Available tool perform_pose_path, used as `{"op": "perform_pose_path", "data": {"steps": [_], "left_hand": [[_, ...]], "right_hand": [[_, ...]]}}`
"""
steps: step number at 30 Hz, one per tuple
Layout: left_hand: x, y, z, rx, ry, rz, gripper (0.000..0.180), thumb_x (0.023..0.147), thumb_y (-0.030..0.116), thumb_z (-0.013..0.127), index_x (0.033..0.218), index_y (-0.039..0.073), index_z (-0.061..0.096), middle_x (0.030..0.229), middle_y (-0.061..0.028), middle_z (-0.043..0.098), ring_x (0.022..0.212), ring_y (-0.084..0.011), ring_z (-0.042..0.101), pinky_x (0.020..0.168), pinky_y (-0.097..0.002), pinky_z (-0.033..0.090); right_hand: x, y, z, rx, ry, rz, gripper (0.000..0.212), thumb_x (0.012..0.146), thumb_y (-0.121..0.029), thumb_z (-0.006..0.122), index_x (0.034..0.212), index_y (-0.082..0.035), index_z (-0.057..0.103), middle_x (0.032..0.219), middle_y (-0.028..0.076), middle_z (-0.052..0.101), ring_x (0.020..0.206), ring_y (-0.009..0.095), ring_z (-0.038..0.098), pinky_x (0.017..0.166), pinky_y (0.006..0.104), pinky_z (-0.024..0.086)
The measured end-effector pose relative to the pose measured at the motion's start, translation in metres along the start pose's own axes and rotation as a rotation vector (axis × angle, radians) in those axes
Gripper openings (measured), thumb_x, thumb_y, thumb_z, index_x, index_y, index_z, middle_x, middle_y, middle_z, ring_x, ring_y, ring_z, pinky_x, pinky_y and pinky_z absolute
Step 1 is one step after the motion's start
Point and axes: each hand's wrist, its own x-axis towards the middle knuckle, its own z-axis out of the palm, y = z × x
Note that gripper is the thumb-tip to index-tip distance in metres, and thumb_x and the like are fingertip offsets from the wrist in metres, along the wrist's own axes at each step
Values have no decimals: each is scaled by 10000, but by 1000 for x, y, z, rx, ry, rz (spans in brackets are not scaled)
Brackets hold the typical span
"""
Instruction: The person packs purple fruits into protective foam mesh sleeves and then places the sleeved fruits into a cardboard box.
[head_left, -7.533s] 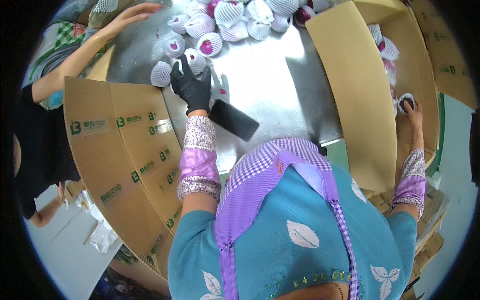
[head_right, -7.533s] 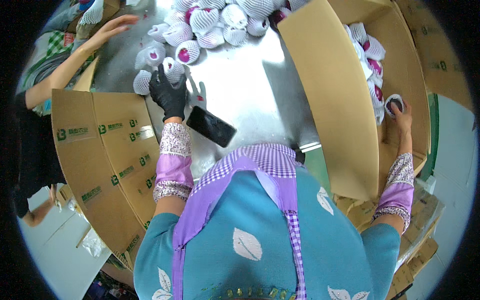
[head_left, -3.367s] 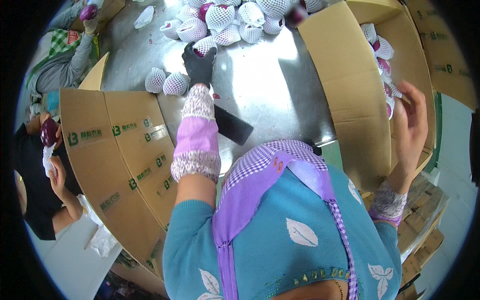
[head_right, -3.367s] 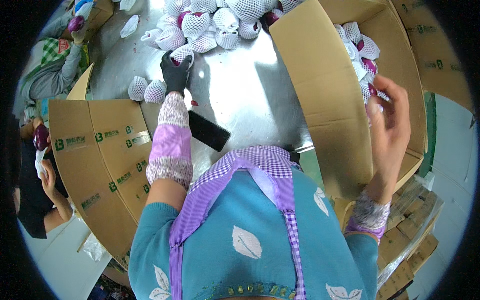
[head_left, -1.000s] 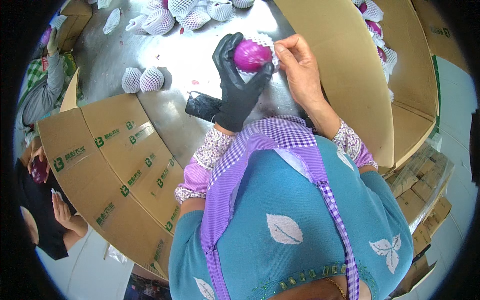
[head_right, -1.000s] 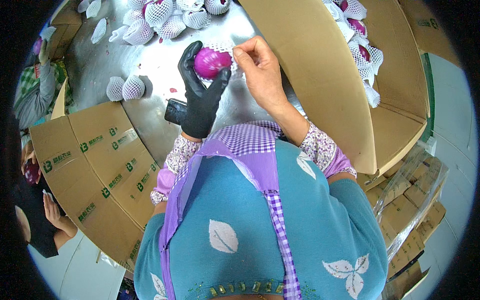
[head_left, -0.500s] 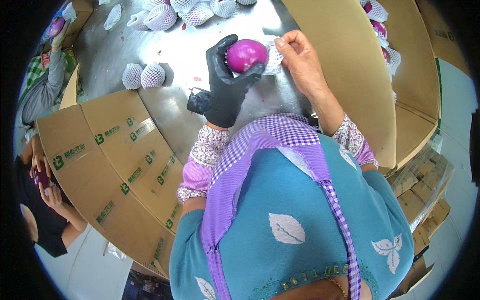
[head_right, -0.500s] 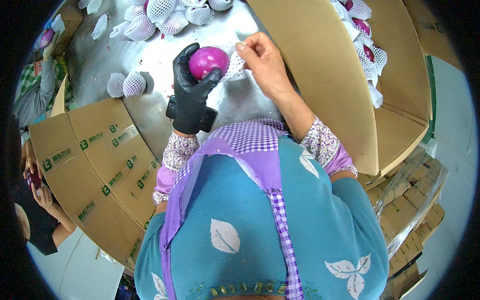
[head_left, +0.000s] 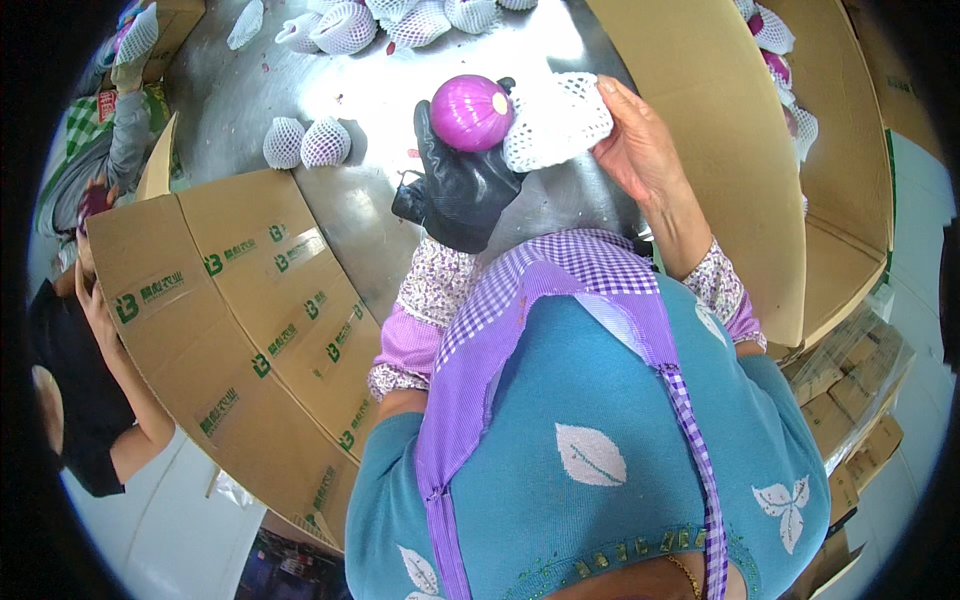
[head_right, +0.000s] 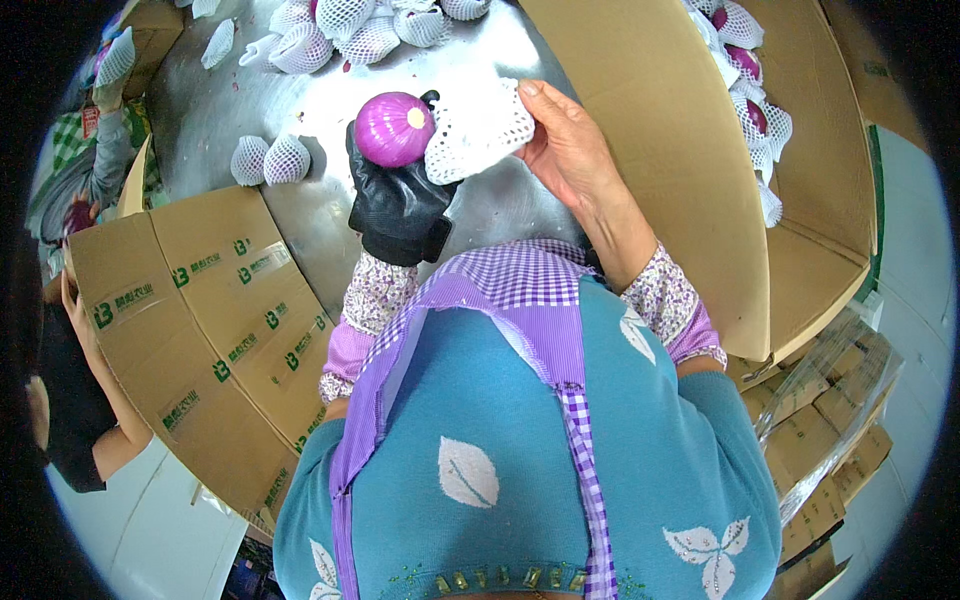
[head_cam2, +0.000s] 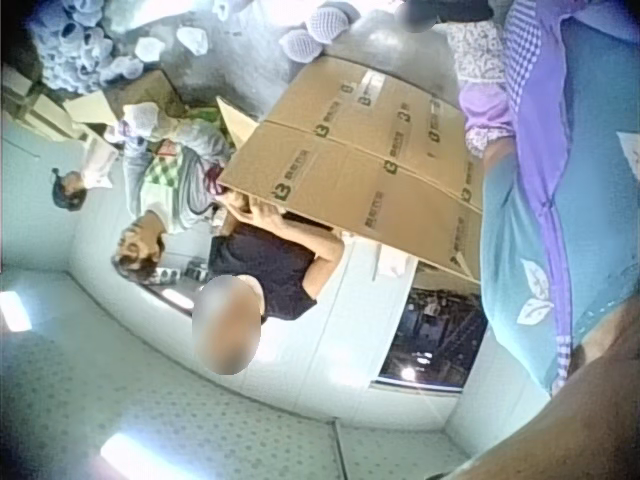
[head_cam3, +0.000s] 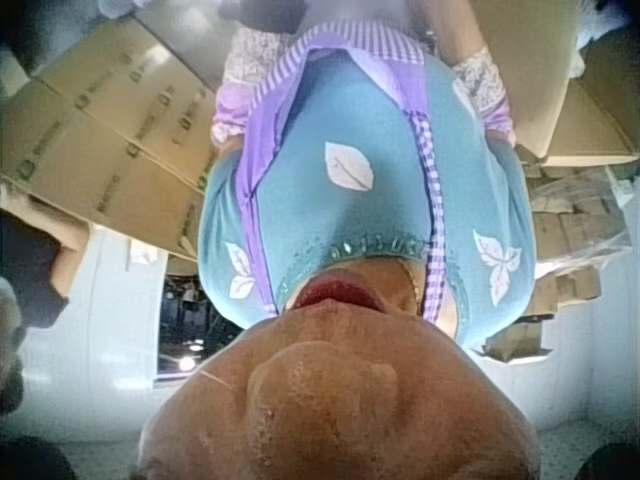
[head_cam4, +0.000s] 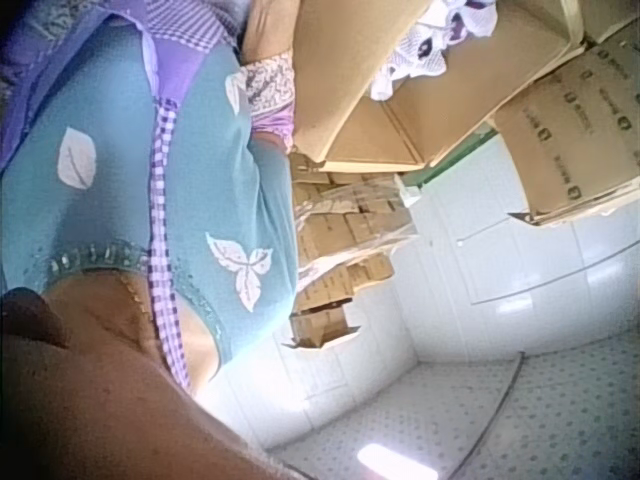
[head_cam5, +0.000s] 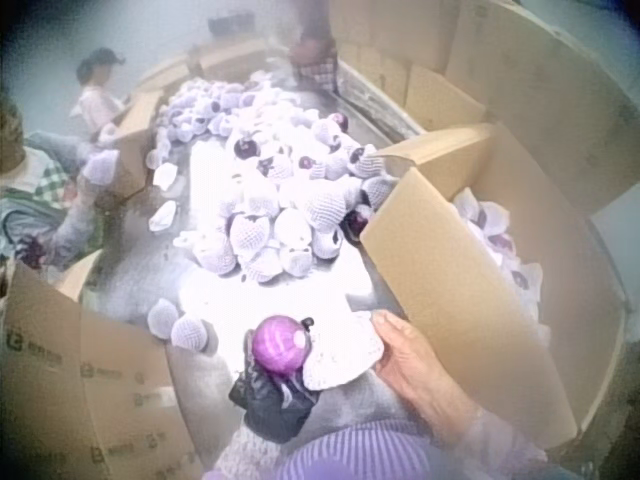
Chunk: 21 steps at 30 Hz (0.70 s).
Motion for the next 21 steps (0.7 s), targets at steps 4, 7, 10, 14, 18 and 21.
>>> {"op": "perform_pose_path", "data": {"steps": [4, 7, 10, 14, 18, 21], "left_hand": [[0, -9, 9, 260, 57, 46, 925, 943, 707, 433, 1507, -16, 313, 1506, -200, 418, 1389, -347, 419, 1172, -531, 311], [2, -10, 12, 300, 91, 25, 922, 945, 732, 394, 1514, 10, 314, 1513, -183, 411, 1391, -336, 414, 1179, -515, 301], [5, -7, 4, 156, 82, -18, 874, 947, 713, 407, 1509, 46, 337, 1522, -179, 411, 1398, -352, 412, 1177, -532, 298], [5, -10, 10, 254, 82, 9, 853, 946, 708, 422, 1491, 55, 362, 1506, -171, 429, 1391, -340, 424, 1165, -536, 323], [8, -15, 17, 468, 183, 125, 791, 967, 673, 438, 1459, 56, 390, 1454, -152, 473, 1343, -309, 475, 1145, -467, 375], [7, -17, 16, 1261, 43, 549, 487, 1013, 368, 580, 1353, 32, 484, 1279, -133, 544, 1153, -228, 560, 1013, -380, 479]], "right_hand": [[2, 2, -3, 225, -26, 82, 348, 1065, -236, 486, 1261, 41, 567, 1229, 131, 664, 1150, 222, 643, 1020, 405, 521], [7, 0, -3, 194, 64, 86, 349, 1066, -241, 482, 1254, 39, 571, 1229, 134, 666, 1160, 230, 640, 1026, 403, 513], [9, -4, 5, 169, 102, 83, 341, 1062, -226, 483, 1253, 42, 573, 1237, 131, 664, 1164, 224, 635, 1024, 385, 511], [11, -7, 12, 53, 68, -6, 306, 1039, -189, 532, 1234, 41, 580, 1130, 115, 687, 1027, 177, 676, 897, 341, 578], [12, -8, 18, -210, 22, -104, 364, 977, -186, 642, 1272, 13, 567, 1143, 118, 673, 1020, 165, 661, 882, 337, 560], [-2, -11, 35, -830, -65, -283, 555, 864, -203, 779, 1331, -41, 525, 1208, 133, 624, 1061, 190, 638, 902, 340, 547]]}}
